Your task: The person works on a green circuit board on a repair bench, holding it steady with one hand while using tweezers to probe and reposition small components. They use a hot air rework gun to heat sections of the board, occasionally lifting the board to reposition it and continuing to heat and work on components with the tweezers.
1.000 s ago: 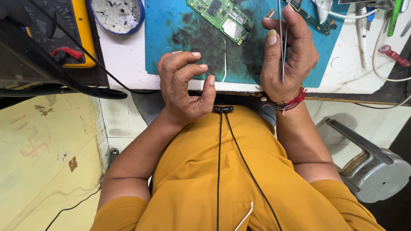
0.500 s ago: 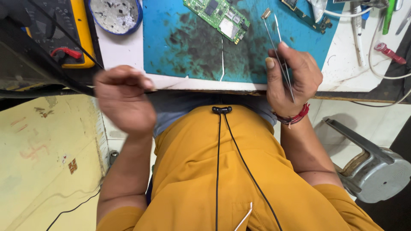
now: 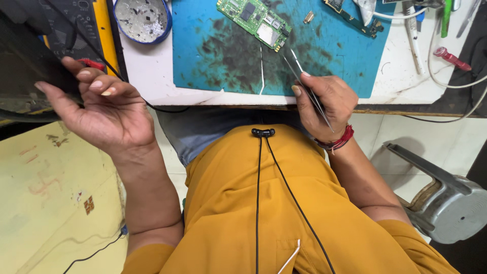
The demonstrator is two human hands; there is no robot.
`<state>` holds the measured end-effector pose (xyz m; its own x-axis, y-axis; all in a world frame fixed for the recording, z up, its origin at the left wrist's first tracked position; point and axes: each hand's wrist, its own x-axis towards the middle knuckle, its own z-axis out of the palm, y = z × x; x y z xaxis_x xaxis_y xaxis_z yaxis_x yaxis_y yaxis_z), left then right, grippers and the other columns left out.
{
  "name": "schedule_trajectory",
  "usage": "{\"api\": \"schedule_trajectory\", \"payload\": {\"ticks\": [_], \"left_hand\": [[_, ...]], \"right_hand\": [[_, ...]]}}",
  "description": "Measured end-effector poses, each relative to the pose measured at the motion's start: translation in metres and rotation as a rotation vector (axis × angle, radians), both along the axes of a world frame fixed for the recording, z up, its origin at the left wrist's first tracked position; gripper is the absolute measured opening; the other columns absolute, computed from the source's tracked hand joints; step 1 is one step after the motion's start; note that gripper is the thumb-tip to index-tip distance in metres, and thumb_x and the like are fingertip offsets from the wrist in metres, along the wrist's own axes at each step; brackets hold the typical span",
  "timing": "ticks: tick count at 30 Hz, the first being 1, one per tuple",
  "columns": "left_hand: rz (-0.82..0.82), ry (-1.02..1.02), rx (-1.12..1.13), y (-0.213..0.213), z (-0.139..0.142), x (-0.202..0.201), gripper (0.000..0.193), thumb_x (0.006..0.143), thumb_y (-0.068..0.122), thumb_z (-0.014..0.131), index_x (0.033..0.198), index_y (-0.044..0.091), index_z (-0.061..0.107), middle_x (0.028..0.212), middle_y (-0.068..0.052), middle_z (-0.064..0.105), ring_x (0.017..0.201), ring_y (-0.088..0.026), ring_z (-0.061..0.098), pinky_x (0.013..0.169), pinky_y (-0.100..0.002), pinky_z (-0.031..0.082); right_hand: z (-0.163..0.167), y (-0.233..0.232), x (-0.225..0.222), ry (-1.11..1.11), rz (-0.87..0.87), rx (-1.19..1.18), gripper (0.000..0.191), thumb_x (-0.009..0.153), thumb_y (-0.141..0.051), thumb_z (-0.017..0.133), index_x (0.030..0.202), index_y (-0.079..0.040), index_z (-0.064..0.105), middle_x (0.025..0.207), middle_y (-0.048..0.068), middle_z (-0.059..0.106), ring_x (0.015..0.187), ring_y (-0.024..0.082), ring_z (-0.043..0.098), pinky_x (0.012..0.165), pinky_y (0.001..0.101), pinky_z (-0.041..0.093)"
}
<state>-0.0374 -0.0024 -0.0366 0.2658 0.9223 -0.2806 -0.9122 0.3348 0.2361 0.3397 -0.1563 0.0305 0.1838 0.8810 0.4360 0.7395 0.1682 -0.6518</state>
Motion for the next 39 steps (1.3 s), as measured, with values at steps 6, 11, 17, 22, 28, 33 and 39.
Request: {"api": "schedule_trajectory", "payload": {"ticks": [6, 11, 17, 22, 28, 33, 39], "left_hand": [[0.111, 0.060, 0.115, 0.009, 0.018, 0.000, 0.057, 0.110, 0.062, 0.049, 0.130, 0.011, 0.061, 0.103, -0.003, 0.071, 0.078, -0.010, 0.066, 0.071, -0.021, 0.055], [0.229, 0.266, 0.316, 0.005, 0.041, 0.011, 0.060, 0.107, 0.066, 0.050, 0.131, 0.013, 0.063, 0.108, -0.002, 0.070, 0.076, -0.011, 0.062, 0.066, -0.024, 0.047], [0.378, 0.495, 0.449, -0.015, 0.084, 0.034, 0.073, 0.102, 0.065, 0.047, 0.139, 0.005, 0.062, 0.134, -0.003, 0.070, 0.109, -0.017, 0.069, 0.086, -0.029, 0.055], [0.685, 0.328, 0.143, -0.010, 0.113, 0.055, 0.093, 0.100, 0.071, 0.034, 0.142, -0.011, 0.048, 0.133, -0.027, 0.057, 0.125, -0.038, 0.061, 0.113, -0.047, 0.043], [0.716, 0.638, 0.635, -0.017, 0.127, 0.074, 0.039, 0.108, 0.043, 0.042, 0.112, 0.005, 0.048, 0.094, -0.014, 0.062, 0.092, -0.031, 0.069, 0.092, -0.048, 0.057], [0.620, 1.008, 0.957, -0.011, 0.133, 0.097, 0.029, 0.109, 0.037, 0.053, 0.108, 0.011, 0.039, 0.078, -0.012, 0.056, 0.056, -0.025, 0.061, 0.057, -0.040, 0.060], [0.329, 0.853, 0.982, 0.005, 0.136, 0.141, 0.033, 0.105, 0.024, 0.069, 0.111, 0.005, 0.042, 0.082, -0.015, 0.059, 0.060, -0.024, 0.062, 0.060, -0.035, 0.061]], "right_hand": [[-0.001, -0.001, 0.002, -0.029, 0.056, 0.001, 0.030, 0.093, 0.006, 0.081, 0.121, 0.002, 0.070, 0.101, 0.016, 0.075, 0.087, 0.030, 0.073, 0.077, 0.0357, 0.056], [0.000, 0.000, -0.001, 0.016, 0.022, 0.015, 0.026, 0.093, 0.005, 0.081, 0.116, 0.001, 0.070, 0.099, 0.015, 0.074, 0.085, 0.029, 0.072, 0.075, 0.0353, 0.055], [0.004, 0.004, -0.004, 0.047, -0.049, -0.025, 0.020, 0.101, 0.006, 0.074, 0.119, -0.001, 0.068, 0.100, 0.013, 0.076, 0.082, 0.026, 0.073, 0.074, 0.0329, 0.054], [0.013, 0.027, -0.003, -0.111, -0.065, -0.079, 0.033, 0.104, -0.005, 0.080, 0.133, -0.003, 0.063, 0.112, 0.013, 0.073, 0.097, 0.029, 0.070, 0.085, 0.0361, 0.054], [0.023, 0.063, 0.000, -0.299, 0.031, -0.118, 0.053, 0.099, -0.020, 0.087, 0.137, 0.000, 0.056, 0.121, 0.016, 0.066, 0.104, 0.035, 0.062, 0.092, 0.0429, 0.050], [0.027, 0.082, 0.014, -0.314, 0.208, -0.115, 0.042, 0.100, -0.010, 0.084, 0.133, -0.004, 0.059, 0.118, 0.013, 0.068, 0.104, 0.034, 0.061, 0.091, 0.0421, 0.048], [0.031, 0.073, 0.019, -0.152, 0.103, -0.035, 0.021, 0.110, 0.002, 0.070, 0.130, -0.002, 0.063, 0.112, 0.010, 0.075, 0.090, 0.029, 0.064, 0.081, 0.0365, 0.050]]}}
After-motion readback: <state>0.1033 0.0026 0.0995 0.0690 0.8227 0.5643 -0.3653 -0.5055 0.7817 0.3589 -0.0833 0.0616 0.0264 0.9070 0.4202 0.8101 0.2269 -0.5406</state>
